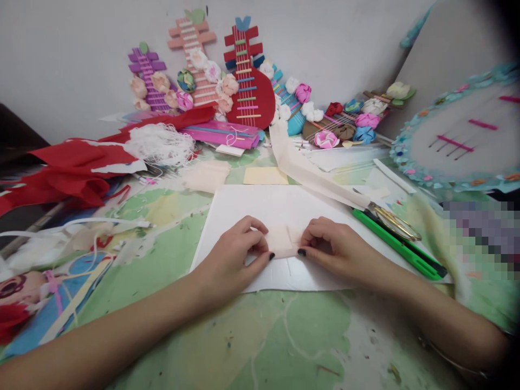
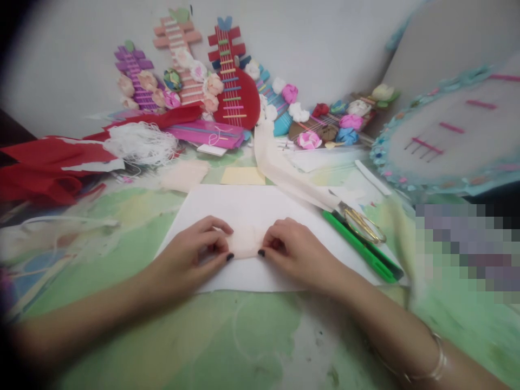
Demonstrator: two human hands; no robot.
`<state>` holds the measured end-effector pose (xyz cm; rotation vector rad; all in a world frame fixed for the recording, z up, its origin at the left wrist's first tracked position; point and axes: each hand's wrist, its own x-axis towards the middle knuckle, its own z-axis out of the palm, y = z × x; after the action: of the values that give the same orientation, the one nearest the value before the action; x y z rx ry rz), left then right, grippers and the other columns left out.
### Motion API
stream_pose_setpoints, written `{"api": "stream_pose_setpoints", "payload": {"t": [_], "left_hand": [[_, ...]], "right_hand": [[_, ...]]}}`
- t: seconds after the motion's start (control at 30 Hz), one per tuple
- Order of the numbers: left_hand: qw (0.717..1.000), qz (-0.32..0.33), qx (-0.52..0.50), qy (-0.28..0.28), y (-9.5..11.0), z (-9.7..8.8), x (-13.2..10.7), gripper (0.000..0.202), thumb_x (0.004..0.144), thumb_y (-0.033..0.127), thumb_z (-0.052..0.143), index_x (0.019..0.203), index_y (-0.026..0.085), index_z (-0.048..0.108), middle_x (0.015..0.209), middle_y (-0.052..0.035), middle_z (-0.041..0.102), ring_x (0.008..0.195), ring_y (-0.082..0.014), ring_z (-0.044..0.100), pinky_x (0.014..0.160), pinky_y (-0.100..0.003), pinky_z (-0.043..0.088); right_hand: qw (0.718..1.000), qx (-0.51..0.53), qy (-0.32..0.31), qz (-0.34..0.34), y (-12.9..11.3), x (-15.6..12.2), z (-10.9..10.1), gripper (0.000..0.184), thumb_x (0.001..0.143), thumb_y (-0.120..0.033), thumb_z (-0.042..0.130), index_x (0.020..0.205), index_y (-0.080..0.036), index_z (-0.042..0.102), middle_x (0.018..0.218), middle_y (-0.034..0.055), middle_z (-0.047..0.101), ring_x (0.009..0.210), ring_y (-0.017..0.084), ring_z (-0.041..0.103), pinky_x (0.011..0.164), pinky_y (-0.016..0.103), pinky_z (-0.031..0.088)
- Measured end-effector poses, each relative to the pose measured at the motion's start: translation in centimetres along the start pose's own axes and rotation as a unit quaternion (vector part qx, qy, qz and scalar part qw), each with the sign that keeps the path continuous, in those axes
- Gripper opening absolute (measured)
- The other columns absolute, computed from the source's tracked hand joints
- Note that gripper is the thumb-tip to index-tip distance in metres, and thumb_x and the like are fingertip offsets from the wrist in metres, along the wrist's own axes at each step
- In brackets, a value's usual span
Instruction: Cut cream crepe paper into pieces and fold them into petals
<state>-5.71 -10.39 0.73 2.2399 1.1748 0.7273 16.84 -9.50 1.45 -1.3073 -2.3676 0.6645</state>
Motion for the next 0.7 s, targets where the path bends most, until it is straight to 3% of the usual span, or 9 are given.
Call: {"api": "stream_pose_setpoints", "payload": {"t": [0.37,0.7], "left_hand": [[0.999,-0.006,0.011,0.036,-0.11,0.25,0.0,0.012,0.076,0.015,0.055,0.064,0.016,0.057,0.103,-0.0066,0.052,0.079,-0.0139,0.058,0.07,-0.028,0.048],[0.999,-0.031,0.032,0.028,0.57,0.28,0.31,0.015,0.077,0.014,0.053,0.062,0.015,0.055,0.101,-0.0065,0.051,0.074,-0.0126,0.056,0.069,-0.029,0.047]], "right_hand": [[0.999,-0.017,0.028,0.016,-0.44,0.2,0.56,0.009,0.076,-0.012,0.055,0.071,-0.018,0.06,0.071,0.0027,0.059,0.071,0.016,0.051,0.065,0.028,0.037],[0.998,-0.023,0.039,0.046,-0.79,0.27,0.85,0.009,0.076,-0.015,0.054,0.068,-0.017,0.059,0.068,0.0027,0.058,0.069,0.016,0.05,0.063,0.028,0.036]]}}
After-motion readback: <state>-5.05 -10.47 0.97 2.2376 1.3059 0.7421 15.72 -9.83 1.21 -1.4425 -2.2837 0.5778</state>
